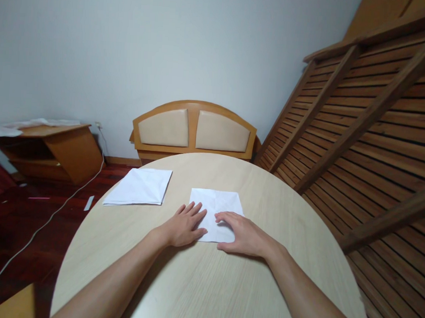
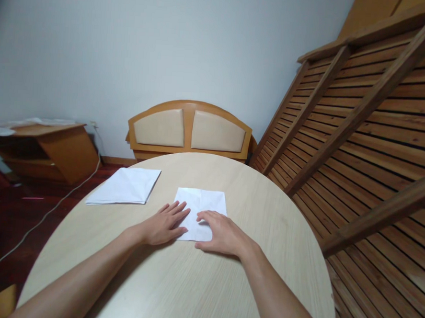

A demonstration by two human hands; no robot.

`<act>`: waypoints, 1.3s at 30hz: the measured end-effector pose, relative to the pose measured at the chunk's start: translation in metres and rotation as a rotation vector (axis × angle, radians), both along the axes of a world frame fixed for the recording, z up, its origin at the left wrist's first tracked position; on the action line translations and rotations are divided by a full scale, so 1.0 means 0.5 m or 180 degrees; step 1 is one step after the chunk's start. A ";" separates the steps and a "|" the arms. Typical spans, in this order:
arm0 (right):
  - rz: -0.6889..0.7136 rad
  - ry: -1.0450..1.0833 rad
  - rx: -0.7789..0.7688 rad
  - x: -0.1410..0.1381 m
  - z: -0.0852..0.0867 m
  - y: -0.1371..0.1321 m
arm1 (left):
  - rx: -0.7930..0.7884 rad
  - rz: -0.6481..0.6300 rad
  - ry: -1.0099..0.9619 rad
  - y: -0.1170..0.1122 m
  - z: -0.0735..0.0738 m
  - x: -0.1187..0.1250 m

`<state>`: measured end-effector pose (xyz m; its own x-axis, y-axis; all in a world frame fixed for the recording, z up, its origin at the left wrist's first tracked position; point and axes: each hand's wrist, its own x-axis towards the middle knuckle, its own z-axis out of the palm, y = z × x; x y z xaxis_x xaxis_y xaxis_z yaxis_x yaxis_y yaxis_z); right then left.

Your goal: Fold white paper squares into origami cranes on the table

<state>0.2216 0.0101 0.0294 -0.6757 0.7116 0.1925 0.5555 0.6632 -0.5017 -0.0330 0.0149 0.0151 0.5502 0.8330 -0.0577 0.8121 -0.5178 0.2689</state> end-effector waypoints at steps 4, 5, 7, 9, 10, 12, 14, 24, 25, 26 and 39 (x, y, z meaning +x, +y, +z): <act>0.0012 0.0040 0.0020 -0.003 0.005 0.000 | 0.0029 -0.0021 -0.0172 -0.007 0.012 0.002; 0.0031 0.0045 0.0033 -0.004 0.006 0.000 | 0.0036 -0.0077 -0.0224 -0.009 0.017 0.003; 0.0048 0.0060 0.0064 -0.004 0.006 0.002 | 0.0069 -0.0251 -0.0325 -0.014 0.029 0.004; 0.0022 0.0098 0.0076 -0.003 0.004 0.004 | 0.0085 -0.0443 -0.0421 -0.017 0.039 0.005; 0.0003 0.0122 0.0071 -0.002 0.004 0.004 | 0.0084 -0.0526 -0.0459 -0.018 0.043 0.006; -0.0027 0.0172 0.0039 -0.001 0.002 0.006 | 0.0078 -0.0638 -0.0505 -0.019 0.049 0.006; -0.0040 0.0210 -0.0010 0.000 0.002 0.007 | 0.0093 -0.0708 -0.0526 -0.020 0.053 0.007; -0.0233 0.0138 -0.0558 0.043 0.021 0.014 | 0.0164 -0.0258 -0.0647 -0.016 0.062 0.000; -0.0283 0.0171 -0.0600 0.052 0.021 0.017 | 0.0214 -0.0172 -0.0659 -0.015 0.062 0.000; -0.0335 0.0224 -0.0627 0.060 0.020 0.020 | 0.0262 -0.0087 -0.0681 -0.013 0.062 -0.001; -0.1108 0.1733 -0.0922 0.092 -0.041 0.084 | -0.0068 0.0627 -0.2220 0.031 0.017 -0.021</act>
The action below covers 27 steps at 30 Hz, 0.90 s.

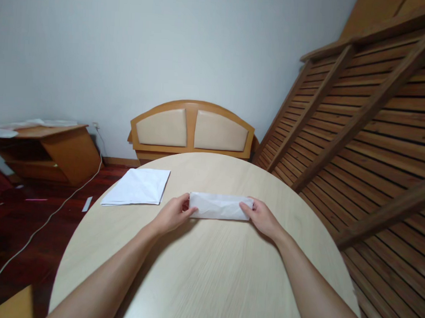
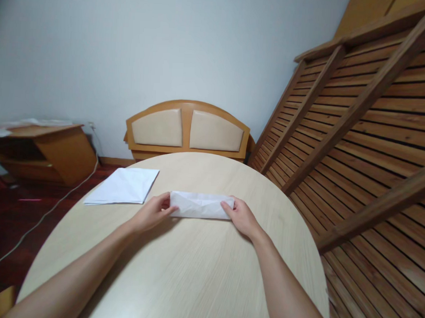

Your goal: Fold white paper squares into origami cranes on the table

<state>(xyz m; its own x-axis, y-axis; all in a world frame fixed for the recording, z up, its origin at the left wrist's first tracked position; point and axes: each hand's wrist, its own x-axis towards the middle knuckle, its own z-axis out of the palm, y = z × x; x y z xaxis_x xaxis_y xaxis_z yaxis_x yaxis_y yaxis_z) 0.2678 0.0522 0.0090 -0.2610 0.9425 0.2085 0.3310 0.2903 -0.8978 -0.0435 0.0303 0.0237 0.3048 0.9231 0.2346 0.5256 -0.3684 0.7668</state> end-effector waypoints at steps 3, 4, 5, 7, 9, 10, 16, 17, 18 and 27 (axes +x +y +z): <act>-0.0077 0.0190 -0.0037 -0.009 -0.007 0.000 | 0.0009 0.0165 -0.0235 0.012 -0.021 0.000; -0.0064 0.0207 -0.0089 -0.011 -0.009 -0.001 | -0.0004 0.0244 -0.0257 0.014 -0.026 0.001; -0.0028 0.0216 -0.0157 -0.012 -0.012 -0.002 | -0.0018 0.0342 -0.0211 0.014 -0.029 0.001; 0.0043 0.0224 -0.0263 -0.014 -0.018 -0.003 | -0.0032 0.0573 0.0086 0.012 -0.030 0.003; 0.0061 0.0165 -0.0241 -0.014 -0.026 -0.001 | -0.0057 0.0770 0.0479 0.007 -0.027 0.004; 0.0044 0.0082 -0.0185 -0.014 -0.030 0.000 | -0.0090 0.0833 0.0651 0.004 -0.024 0.005; -0.0059 -0.0613 0.0101 -0.010 -0.044 0.005 | 0.0864 0.1044 0.1214 -0.013 -0.015 0.019; -0.0078 -0.0731 0.0133 -0.008 -0.042 0.004 | 0.1049 0.0915 0.1311 -0.017 -0.017 0.025; -0.0107 -0.0861 0.0172 -0.008 -0.037 0.002 | 0.1120 0.0734 0.1422 -0.021 -0.020 0.033; -0.0149 -0.1756 0.1364 -0.104 0.010 -0.056 | 0.0455 -0.0177 0.2047 -0.041 -0.049 0.090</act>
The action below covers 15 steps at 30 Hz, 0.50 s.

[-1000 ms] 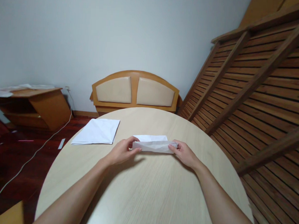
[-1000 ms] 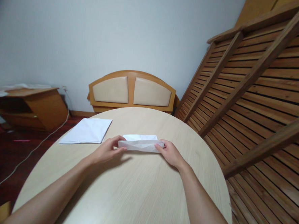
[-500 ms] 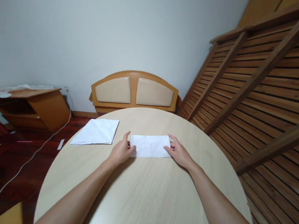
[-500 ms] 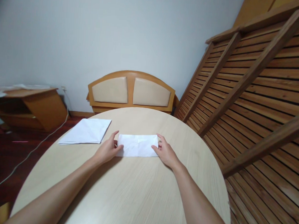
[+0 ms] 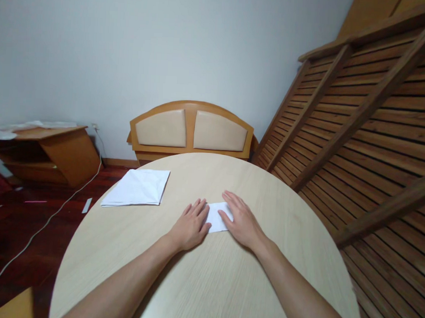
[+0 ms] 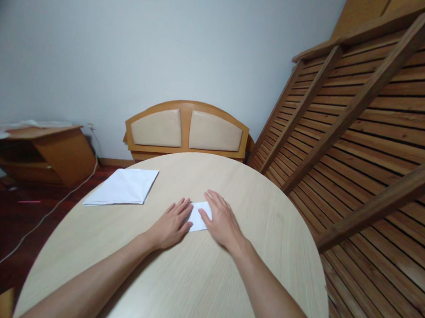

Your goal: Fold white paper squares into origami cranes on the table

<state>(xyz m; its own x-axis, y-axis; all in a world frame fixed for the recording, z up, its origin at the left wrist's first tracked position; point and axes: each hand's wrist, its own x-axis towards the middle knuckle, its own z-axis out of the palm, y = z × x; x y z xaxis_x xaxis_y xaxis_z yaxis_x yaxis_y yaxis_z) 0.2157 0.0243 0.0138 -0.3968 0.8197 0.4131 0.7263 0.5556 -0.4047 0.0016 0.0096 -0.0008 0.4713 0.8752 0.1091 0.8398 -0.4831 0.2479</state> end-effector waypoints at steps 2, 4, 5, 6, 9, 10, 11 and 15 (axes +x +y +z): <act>0.0372 -0.0273 -0.0369 -0.033 -0.014 -0.016 | -0.0073 -0.0056 0.0042 0.001 -0.003 -0.001; 0.0483 -0.0546 -0.0713 -0.050 -0.030 -0.022 | -0.0104 -0.0064 0.0087 0.002 -0.007 -0.004; 0.0436 -0.0642 -0.0822 -0.051 -0.037 -0.020 | -0.0110 -0.0052 0.0108 0.003 -0.008 -0.005; 0.0333 -0.0714 -0.0889 -0.047 -0.041 -0.016 | -0.0116 -0.0029 0.0127 0.003 -0.009 -0.006; -0.0074 -0.0916 -0.0981 -0.013 -0.046 0.006 | -0.0145 0.0057 0.0175 0.002 -0.008 -0.009; -0.0225 -0.0979 -0.1038 0.002 -0.046 0.014 | -0.0154 0.0094 0.0193 0.001 -0.007 -0.009; -0.0410 -0.0999 -0.1091 0.017 -0.046 0.021 | -0.0160 0.0143 0.0211 0.000 -0.006 -0.010; -0.1051 -0.0928 -0.1037 0.050 -0.041 0.032 | -0.0158 0.0303 0.0236 -0.001 -0.006 -0.011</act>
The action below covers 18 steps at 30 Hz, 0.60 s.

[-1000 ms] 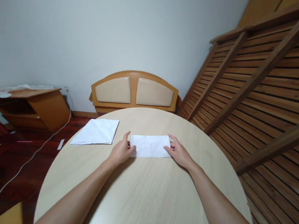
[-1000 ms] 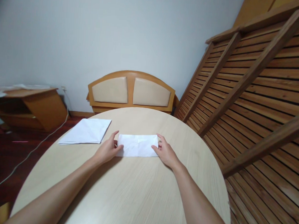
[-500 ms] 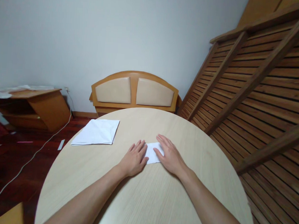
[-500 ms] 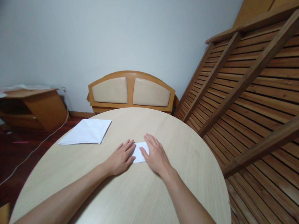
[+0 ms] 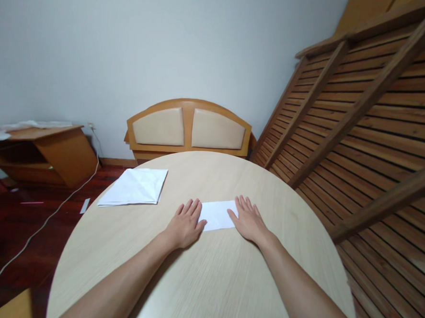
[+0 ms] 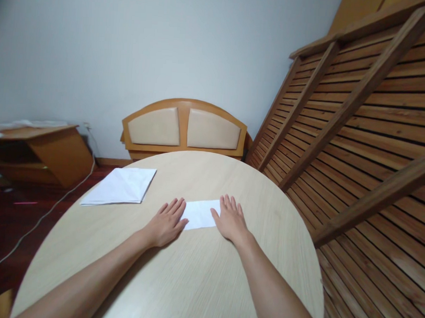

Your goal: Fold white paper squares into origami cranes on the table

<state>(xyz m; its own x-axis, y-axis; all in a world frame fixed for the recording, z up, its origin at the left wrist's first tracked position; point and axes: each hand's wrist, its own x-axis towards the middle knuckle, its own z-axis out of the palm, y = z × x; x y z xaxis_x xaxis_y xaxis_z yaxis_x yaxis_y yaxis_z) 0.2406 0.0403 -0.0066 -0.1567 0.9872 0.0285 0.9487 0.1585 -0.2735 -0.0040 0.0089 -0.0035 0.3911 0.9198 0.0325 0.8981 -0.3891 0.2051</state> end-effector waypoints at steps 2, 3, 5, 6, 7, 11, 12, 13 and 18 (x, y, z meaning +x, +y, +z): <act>0.0132 0.0092 0.0301 -0.011 0.007 -0.009 | 0.0043 0.0022 -0.0018 0.000 -0.003 0.001; 0.0379 0.0176 0.0440 -0.023 0.010 -0.016 | 0.0075 0.0031 -0.0028 0.000 -0.005 0.001; 0.0935 0.0364 0.0488 -0.056 0.016 -0.034 | 0.0137 0.0041 -0.0037 0.000 -0.009 0.002; 0.1215 0.0431 0.0438 -0.074 0.018 -0.043 | 0.0156 0.0032 -0.0028 0.001 -0.010 0.001; 0.1455 0.0465 0.0333 -0.089 0.018 -0.050 | 0.0163 0.0018 -0.0010 0.001 -0.011 0.000; 0.1498 0.0374 -0.0078 -0.103 0.013 -0.051 | 0.0124 0.0000 0.0118 0.003 -0.012 -0.001; 0.1362 0.0302 -0.0117 -0.094 0.012 -0.045 | 0.0118 0.0020 0.0145 0.004 -0.011 0.000; 0.1199 0.0216 -0.0156 -0.081 0.012 -0.038 | 0.0119 0.0043 0.0169 0.004 -0.010 0.000; 0.0538 -0.0005 -0.0205 -0.018 0.008 -0.011 | 0.0190 0.0268 0.0326 0.003 -0.003 -0.005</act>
<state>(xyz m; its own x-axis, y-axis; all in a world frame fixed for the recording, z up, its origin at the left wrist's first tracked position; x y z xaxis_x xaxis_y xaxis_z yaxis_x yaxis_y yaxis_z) 0.2315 0.0350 -0.0024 -0.3206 0.9466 -0.0344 0.9105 0.2980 -0.2866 -0.0068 0.0106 -0.0050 0.3168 0.9471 0.0519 0.9431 -0.3203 0.0893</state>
